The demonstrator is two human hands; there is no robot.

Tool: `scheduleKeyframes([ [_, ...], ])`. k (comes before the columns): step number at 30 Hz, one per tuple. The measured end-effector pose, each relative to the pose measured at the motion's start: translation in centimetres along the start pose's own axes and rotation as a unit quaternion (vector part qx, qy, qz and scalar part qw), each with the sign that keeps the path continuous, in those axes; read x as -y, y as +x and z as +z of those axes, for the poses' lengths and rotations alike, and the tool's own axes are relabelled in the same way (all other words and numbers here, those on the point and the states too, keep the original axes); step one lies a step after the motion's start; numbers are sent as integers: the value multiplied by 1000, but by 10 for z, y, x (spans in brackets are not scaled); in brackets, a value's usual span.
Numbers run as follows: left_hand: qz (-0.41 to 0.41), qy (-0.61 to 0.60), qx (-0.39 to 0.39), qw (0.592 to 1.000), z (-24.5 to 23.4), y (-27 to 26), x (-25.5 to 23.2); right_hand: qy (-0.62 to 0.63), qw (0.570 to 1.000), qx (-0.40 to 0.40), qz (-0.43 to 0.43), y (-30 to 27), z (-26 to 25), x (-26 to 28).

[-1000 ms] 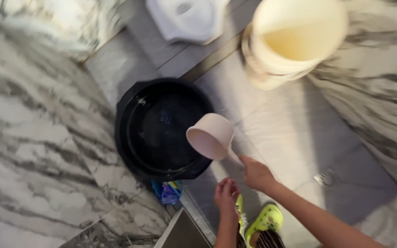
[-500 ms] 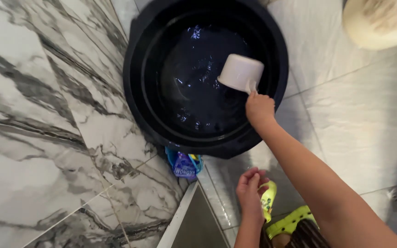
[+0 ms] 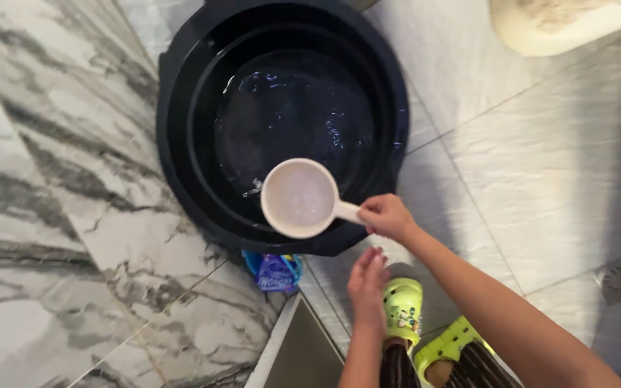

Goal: The recorder takes wet rugs from a bucket and hangs them on a wooden rack outside to dry.

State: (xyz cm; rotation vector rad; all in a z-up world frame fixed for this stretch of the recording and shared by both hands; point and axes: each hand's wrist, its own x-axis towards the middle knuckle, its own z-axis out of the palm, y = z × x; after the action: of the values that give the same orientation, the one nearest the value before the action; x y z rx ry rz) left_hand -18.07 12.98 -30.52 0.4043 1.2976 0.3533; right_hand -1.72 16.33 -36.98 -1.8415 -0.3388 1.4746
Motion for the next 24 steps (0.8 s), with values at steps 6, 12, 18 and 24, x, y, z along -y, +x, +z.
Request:
scheduleKeyframes([
  [6,-3,4,162,987,49,16,-12,82,977,-73,-181,-72,-43,-31],
  [12,-24,60,229,971,117,5,-10,334,940,-44,-44,-125,-96,27],
  [18,-45,13,198,979,113,86,68,521,846,-63,97,-124,-131,50],
  [24,-106,222,246,938,228,20,-38,497,861,-104,19,-143,-157,41],
])
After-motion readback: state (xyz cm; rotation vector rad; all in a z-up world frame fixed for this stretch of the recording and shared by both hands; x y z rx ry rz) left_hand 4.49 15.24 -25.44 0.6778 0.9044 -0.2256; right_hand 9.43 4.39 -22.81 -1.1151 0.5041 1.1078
